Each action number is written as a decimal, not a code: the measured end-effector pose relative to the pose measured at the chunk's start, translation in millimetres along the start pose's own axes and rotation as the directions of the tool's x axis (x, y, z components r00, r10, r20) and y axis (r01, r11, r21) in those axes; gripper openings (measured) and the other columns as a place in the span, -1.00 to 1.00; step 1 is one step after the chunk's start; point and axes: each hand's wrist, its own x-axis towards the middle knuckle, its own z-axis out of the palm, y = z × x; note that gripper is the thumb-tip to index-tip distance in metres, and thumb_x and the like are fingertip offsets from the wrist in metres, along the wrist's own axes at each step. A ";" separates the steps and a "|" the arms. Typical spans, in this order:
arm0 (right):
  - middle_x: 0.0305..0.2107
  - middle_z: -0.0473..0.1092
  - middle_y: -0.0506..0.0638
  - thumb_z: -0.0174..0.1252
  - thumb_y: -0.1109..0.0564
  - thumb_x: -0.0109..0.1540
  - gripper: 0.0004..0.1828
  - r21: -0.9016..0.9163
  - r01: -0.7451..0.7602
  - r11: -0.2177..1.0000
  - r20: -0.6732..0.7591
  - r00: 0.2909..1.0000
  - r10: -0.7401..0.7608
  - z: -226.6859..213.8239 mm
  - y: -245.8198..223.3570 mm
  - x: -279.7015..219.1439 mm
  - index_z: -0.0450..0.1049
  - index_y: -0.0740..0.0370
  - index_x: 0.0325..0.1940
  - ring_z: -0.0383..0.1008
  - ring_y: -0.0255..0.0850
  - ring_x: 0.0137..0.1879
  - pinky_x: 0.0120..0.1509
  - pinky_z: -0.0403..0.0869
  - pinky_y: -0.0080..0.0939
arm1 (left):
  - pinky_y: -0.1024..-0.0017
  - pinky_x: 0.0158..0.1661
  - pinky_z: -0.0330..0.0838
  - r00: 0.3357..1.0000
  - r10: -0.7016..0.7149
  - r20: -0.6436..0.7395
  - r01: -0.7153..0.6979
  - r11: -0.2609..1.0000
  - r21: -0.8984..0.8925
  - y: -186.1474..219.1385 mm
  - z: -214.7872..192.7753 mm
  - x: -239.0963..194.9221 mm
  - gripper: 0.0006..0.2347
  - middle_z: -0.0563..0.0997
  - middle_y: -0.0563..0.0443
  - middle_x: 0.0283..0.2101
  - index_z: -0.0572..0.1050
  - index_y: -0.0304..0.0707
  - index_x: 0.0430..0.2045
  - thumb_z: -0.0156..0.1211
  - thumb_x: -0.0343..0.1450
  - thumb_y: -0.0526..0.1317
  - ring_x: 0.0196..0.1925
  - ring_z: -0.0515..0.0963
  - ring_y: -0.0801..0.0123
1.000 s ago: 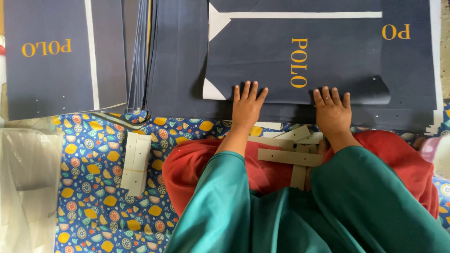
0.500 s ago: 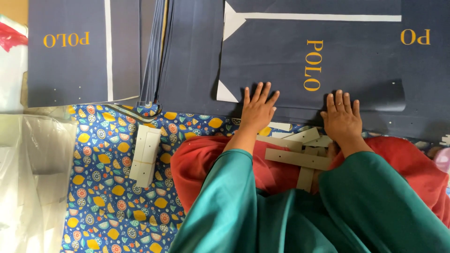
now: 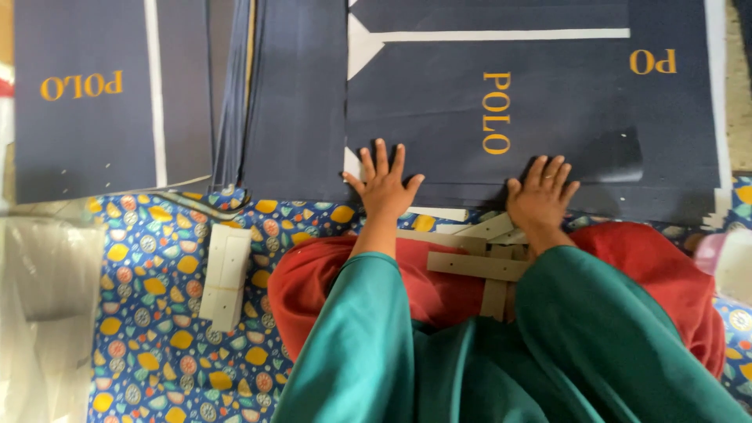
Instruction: The person sits on the floor and assembles paper products by applying glue to small white strips and attaching them to larger sheets. They handle dark blue sheets with 'POLO' text and plain beige sheets, folding and pressing the glued components into place.
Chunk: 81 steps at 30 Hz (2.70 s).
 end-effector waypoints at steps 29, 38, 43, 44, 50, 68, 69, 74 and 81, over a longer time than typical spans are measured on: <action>0.58 -0.70 0.05 -0.47 -0.34 0.38 -0.20 -0.169 -0.544 0.822 0.475 0.686 0.551 -149.3 82.9 34.4 -0.51 -0.24 0.65 -0.74 0.10 0.67 0.47 -0.62 0.66 | -0.53 0.31 -0.60 0.994 -0.059 0.087 0.058 0.998 0.016 4.3 -0.3 8.0 -0.31 -0.55 0.09 0.58 -0.24 0.30 0.53 -0.30 0.47 0.32 0.59 -0.60 -0.03; 0.43 0.17 0.45 0.12 -0.33 0.33 -0.19 -0.506 0.110 0.855 -0.275 0.920 -0.281 -60.8 78.8 15.0 0.36 0.28 0.48 0.20 0.36 0.49 0.29 0.29 0.67 | -0.51 0.32 -0.63 0.987 -0.069 0.147 0.066 0.998 0.022 5.6 -5.1 6.8 -0.31 -0.62 0.10 0.57 -0.29 0.30 0.53 -0.31 0.48 0.30 0.58 -0.65 -0.04; 0.42 0.19 0.43 0.12 -0.54 0.13 0.15 -0.266 0.332 0.905 -0.159 0.911 -0.381 1.0 -32.7 -0.9 0.26 0.40 0.49 0.12 0.36 0.54 0.54 0.06 0.41 | -0.55 0.27 -0.69 0.996 -0.027 0.085 0.025 1.000 0.017 0.9 6.5 10.6 -0.36 -0.52 0.00 0.60 -0.25 0.27 0.55 -0.28 0.55 0.26 0.58 -0.60 -0.05; 0.42 0.19 0.43 0.12 -0.54 0.13 0.15 -0.266 0.329 0.906 -0.162 0.911 -0.379 5.6 -57.7 -10.1 0.26 0.40 0.49 0.12 0.36 0.54 0.54 0.06 0.41 | -0.55 0.27 -0.69 0.996 -0.025 0.083 0.023 1.000 0.018 2.1 8.0 10.7 -0.36 -0.52 0.00 0.60 -0.25 0.27 0.55 -0.28 0.55 0.26 0.58 -0.60 -0.05; 0.58 -0.46 0.23 -0.26 -0.57 0.33 0.14 -0.196 0.415 0.889 0.521 0.812 -0.264 -30.1 -184.0 -42.3 -0.37 0.31 0.64 -0.60 0.14 0.67 0.69 -0.51 0.19 | -0.54 0.28 -0.69 0.995 -0.048 0.082 0.042 0.997 0.062 2.4 8.0 13.3 -0.36 -0.51 0.03 0.60 -0.26 0.28 0.55 -0.32 0.55 0.27 0.59 -0.59 -0.04; 0.61 -0.54 0.02 -0.25 -0.46 0.39 0.00 -0.188 0.486 0.853 0.578 0.757 -0.304 -52.8 -165.4 -39.6 -0.46 0.08 0.68 -0.59 -0.03 0.69 0.68 -0.47 0.27 | -0.56 0.28 -0.71 0.919 -0.394 0.029 0.395 0.916 -0.071 -84.5 15.6 37.8 -0.32 -0.55 -0.20 0.57 -0.42 0.00 0.53 -0.39 0.58 0.21 0.58 -0.59 -0.13; 0.61 -0.54 0.02 -0.27 -0.47 0.39 0.00 -0.184 0.488 0.853 0.574 0.758 -0.310 -51.8 -165.0 -39.6 -0.46 0.07 0.68 -0.60 -0.04 0.69 0.68 -0.48 0.27 | -0.62 0.24 -0.71 0.908 -0.416 0.046 0.419 0.906 -0.067 -89.1 17.4 40.5 -0.31 -0.57 -0.19 0.56 -0.44 0.01 0.52 -0.40 0.57 0.24 0.57 -0.61 -0.13; 0.61 -0.51 0.00 -0.28 -0.50 0.37 0.01 -0.176 0.496 0.850 0.562 0.760 -0.327 -52.5 -161.0 -38.6 -0.43 0.05 0.68 -0.58 -0.05 0.69 0.69 -0.45 0.26 | -0.70 0.21 -0.67 0.885 -0.460 0.066 0.464 0.885 -0.050 -96.7 14.2 39.6 -0.31 -0.60 -0.15 0.55 -0.48 0.10 0.51 -0.41 0.56 0.27 0.57 -0.59 -0.15; 0.61 -0.51 -0.02 -0.25 -0.49 0.37 0.00 -0.138 0.496 0.857 0.556 0.755 -0.347 -51.6 -160.2 -36.9 -0.40 0.04 0.68 -0.57 -0.06 0.70 0.69 -0.44 0.24 | -0.70 0.23 -0.53 0.851 -0.525 0.030 0.526 0.850 -0.030 -124.5 14.9 44.0 -0.38 -0.50 -0.12 0.58 -0.43 0.28 0.52 -0.35 0.59 0.18 0.59 -0.51 -0.13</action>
